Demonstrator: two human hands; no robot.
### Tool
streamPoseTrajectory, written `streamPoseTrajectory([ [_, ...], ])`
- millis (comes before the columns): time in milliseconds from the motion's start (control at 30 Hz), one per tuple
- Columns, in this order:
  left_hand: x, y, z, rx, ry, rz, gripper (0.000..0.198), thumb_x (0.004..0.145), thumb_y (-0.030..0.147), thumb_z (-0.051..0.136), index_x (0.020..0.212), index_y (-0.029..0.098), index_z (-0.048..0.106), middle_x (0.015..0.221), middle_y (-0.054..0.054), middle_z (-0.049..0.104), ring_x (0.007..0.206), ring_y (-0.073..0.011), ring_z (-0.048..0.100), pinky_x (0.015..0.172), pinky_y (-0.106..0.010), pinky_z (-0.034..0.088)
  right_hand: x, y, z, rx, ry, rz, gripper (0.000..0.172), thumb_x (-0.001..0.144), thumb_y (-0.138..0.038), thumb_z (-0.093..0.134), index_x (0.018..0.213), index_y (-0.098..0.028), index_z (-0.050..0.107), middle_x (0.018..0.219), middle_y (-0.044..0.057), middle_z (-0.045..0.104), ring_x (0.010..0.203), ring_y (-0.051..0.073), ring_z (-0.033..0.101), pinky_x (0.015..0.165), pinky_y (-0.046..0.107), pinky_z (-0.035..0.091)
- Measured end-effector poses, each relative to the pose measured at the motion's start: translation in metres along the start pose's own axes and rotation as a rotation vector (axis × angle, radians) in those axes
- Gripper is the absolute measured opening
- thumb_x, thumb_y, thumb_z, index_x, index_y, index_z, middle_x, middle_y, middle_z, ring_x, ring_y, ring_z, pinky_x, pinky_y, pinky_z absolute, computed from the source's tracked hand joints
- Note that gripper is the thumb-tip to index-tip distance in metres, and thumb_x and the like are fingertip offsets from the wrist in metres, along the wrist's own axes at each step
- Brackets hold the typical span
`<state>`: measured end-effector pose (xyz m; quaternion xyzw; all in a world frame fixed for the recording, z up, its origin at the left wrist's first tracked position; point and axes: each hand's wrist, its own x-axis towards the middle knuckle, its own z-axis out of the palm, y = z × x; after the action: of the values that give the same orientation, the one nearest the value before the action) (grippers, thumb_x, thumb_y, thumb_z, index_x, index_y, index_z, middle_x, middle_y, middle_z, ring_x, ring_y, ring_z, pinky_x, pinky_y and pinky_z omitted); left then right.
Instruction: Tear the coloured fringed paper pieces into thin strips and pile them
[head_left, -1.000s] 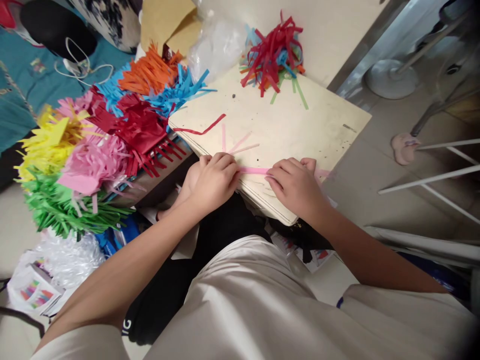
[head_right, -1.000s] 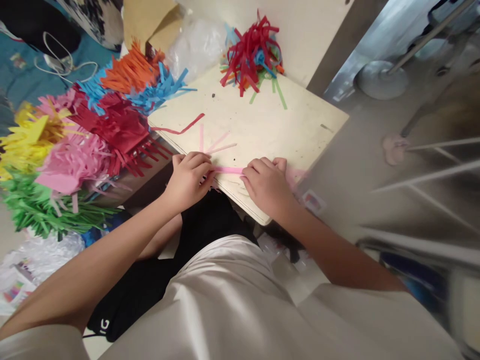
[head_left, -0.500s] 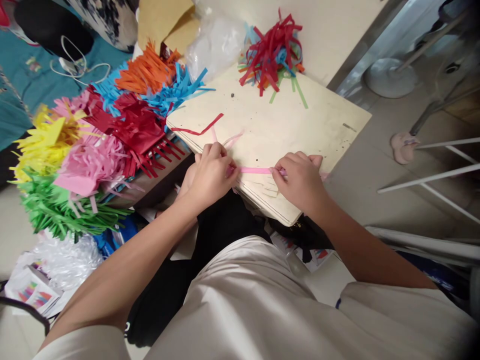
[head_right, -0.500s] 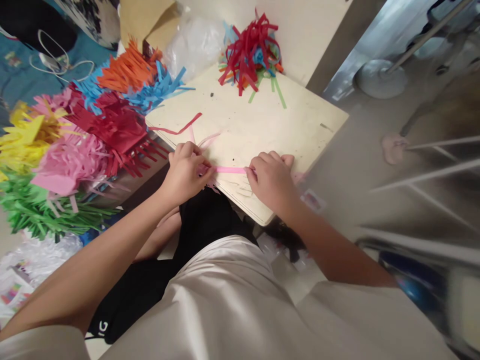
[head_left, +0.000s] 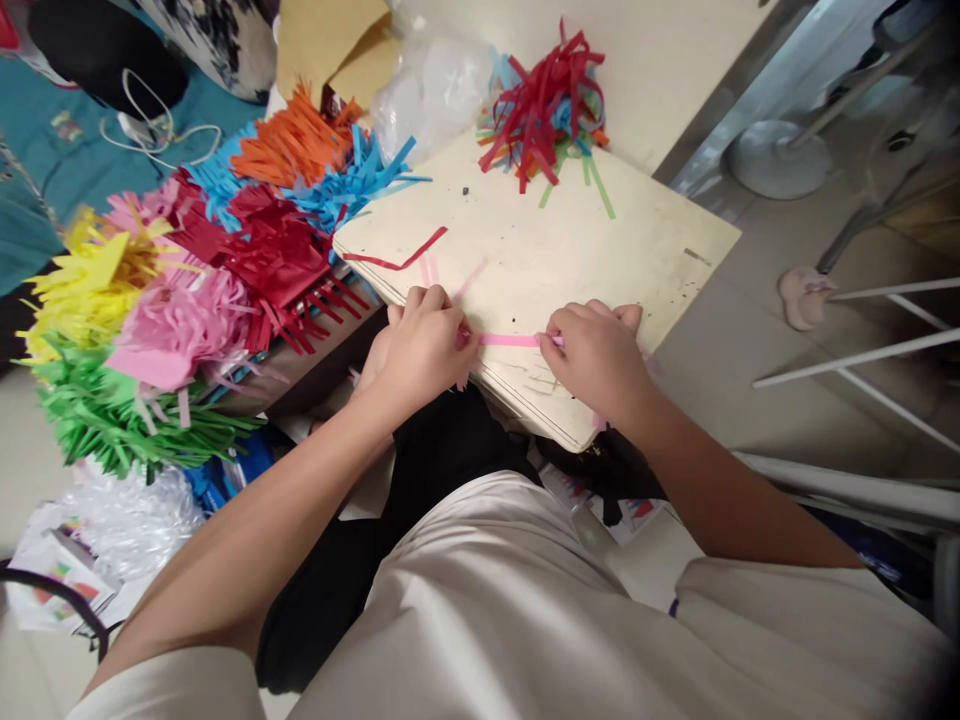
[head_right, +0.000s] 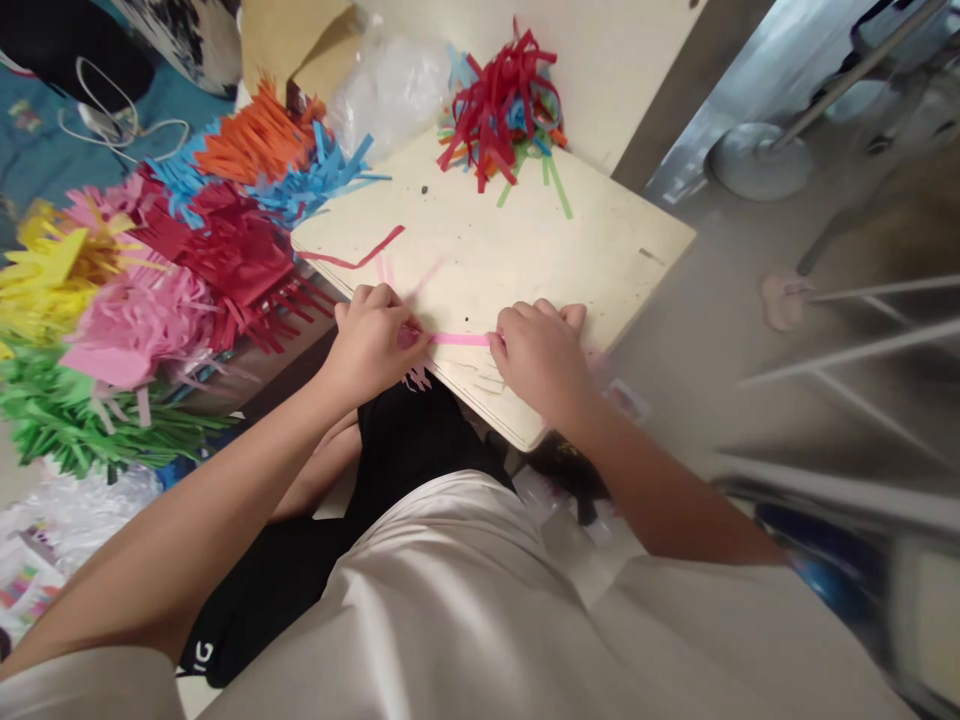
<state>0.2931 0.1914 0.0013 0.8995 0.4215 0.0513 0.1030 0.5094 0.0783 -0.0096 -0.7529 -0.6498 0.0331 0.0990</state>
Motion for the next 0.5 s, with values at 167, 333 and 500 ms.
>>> streamPoseTrajectory([
  [167, -0.006, 0.000, 0.001, -0.022, 0.075, 0.083, 0.025, 0.101, 0.020, 0.068, 0.124, 0.025, 0.077, 0.133, -0.017, 0.063, 0.134, -0.0425, 0.051, 0.102, -0.057, 0.043, -0.004, -0.006, -0.003, -0.096, 0.075, -0.061, 0.022, 0.111, -0.024, 0.051, 0.103, -0.017, 0.071, 0.103, 0.014, 0.074, 0.105, 0.033, 0.053, 0.093, 0.048, 0.024],
  [333, -0.011, -0.002, 0.007, -0.013, 0.105, 0.301, 0.026, 0.104, 0.016, 0.059, 0.112, 0.025, 0.082, 0.142, -0.014, 0.067, 0.152, -0.0446, 0.041, 0.106, -0.060, 0.036, -0.005, -0.014, -0.003, -0.142, 0.087, -0.200, 0.027, 0.101, -0.005, 0.054, 0.107, -0.020, 0.075, 0.119, 0.013, 0.074, 0.117, 0.034, 0.049, 0.099, 0.051, 0.022],
  [500, -0.007, -0.010, 0.010, -0.064, 0.132, 0.357, 0.025, 0.105, 0.021, 0.062, 0.106, 0.025, 0.086, 0.132, -0.016, 0.072, 0.148, -0.0448, 0.047, 0.105, -0.063, 0.036, -0.005, -0.008, -0.005, -0.097, 0.052, -0.274, 0.026, 0.103, -0.007, 0.053, 0.103, -0.022, 0.073, 0.111, 0.008, 0.079, 0.113, 0.031, 0.052, 0.102, 0.051, 0.023],
])
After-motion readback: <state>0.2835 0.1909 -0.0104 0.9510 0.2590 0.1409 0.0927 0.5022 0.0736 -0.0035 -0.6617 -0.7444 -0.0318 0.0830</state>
